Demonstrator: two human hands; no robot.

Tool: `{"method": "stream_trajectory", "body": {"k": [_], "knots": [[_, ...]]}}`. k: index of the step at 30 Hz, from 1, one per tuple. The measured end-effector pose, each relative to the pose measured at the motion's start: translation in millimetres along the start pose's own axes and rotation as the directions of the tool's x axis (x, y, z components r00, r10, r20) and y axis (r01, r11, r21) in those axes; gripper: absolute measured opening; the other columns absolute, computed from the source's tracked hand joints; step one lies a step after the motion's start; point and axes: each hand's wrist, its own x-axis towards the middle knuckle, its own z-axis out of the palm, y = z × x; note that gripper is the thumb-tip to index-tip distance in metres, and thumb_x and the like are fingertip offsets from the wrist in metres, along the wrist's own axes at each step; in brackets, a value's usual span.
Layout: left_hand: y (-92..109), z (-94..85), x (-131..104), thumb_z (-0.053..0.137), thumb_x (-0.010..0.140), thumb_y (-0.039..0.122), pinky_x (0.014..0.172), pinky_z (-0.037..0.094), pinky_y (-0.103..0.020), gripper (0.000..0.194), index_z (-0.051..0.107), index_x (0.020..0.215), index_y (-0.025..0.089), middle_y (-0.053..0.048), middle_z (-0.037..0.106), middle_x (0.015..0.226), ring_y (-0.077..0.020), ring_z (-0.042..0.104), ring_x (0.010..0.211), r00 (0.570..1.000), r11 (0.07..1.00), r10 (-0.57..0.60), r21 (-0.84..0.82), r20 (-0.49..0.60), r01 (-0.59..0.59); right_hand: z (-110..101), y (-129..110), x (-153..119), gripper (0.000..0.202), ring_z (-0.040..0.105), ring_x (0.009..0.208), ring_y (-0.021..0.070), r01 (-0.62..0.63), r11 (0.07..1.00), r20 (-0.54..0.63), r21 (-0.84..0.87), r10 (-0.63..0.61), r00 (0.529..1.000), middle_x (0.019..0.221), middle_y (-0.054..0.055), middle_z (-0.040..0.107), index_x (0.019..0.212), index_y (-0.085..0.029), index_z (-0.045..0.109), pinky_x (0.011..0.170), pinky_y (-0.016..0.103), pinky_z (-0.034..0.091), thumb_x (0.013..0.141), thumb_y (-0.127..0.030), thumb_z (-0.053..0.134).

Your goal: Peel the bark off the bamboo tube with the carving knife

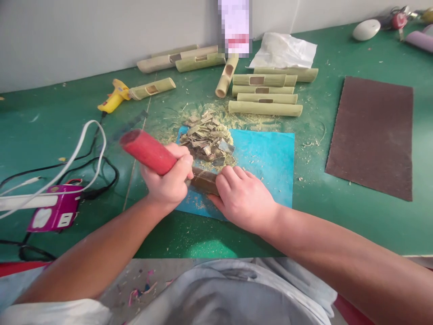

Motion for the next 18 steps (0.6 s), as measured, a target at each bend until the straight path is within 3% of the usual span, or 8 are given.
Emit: {"method": "stream_trajectory", "body": {"k": [4, 7, 12, 18], "knots": [[-3.8, 2.6, 3.7, 0.065, 0.082, 0.02, 0.047, 0.042, -0.022, 0.026, 0.054, 0.059, 0.018, 0.005, 0.052, 0.049, -0.0071, 0.048, 0.043, 0.998, 0.99, 0.006, -0.137, -0.06, -0.015, -3.5, 0.1, 1.5, 0.026, 0.057, 0.075, 0.0219, -0.049, 0.999, 0.025, -0.008, 0.049, 0.998, 0.086, 0.01, 0.067, 0.086, -0.015, 0.064, 0.063, 0.033, 0.044, 0.093, -0.039, 0.059], [-2.5, 2.6, 6.0, 0.066, 0.087, 0.026, 0.054, 0.047, -0.023, 0.023, 0.058, 0.068, 0.018, 0.004, 0.059, 0.055, -0.0087, 0.055, 0.049, 0.999, 0.983, 0.028, -0.179, -0.04, -0.035, -7.4, 0.0, 2.5, 0.027, 0.057, 0.075, 0.0218, -0.116, 0.993, 0.067, 0.002, 0.116, 0.991, 0.089, 0.01, 0.068, 0.093, -0.014, 0.065, 0.064, 0.034, 0.042, 0.092, -0.04, 0.058], [3.2, 0.7, 5.2, 0.066, 0.09, 0.03, 0.055, 0.046, -0.024, 0.027, 0.056, 0.069, 0.017, 0.002, 0.061, 0.06, -0.0079, 0.053, 0.05, 0.994, 0.992, 0.105, -0.062, -0.035, -0.107, -8.0, 1.5, 3.5, 0.023, 0.057, 0.077, 0.0225, -0.044, 0.999, 0.07, -0.008, 0.044, 0.997, 0.089, 0.008, 0.069, 0.099, -0.014, 0.066, 0.064, 0.035, 0.039, 0.089, -0.033, 0.061], [1.4, 0.8, 2.6, 0.065, 0.091, 0.029, 0.062, 0.046, -0.028, 0.025, 0.057, 0.071, 0.017, 0.001, 0.059, 0.062, -0.0105, 0.055, 0.058, 0.995, 0.995, 0.101, -0.014, 0.024, -0.101, -5.0, 4.0, 3.6, 0.022, 0.056, 0.078, 0.0247, -0.034, 0.999, 0.007, -0.02, 0.034, 0.999, 0.091, 0.01, 0.069, 0.101, -0.013, 0.066, 0.063, 0.036, 0.04, 0.086, -0.029, 0.062]]}}
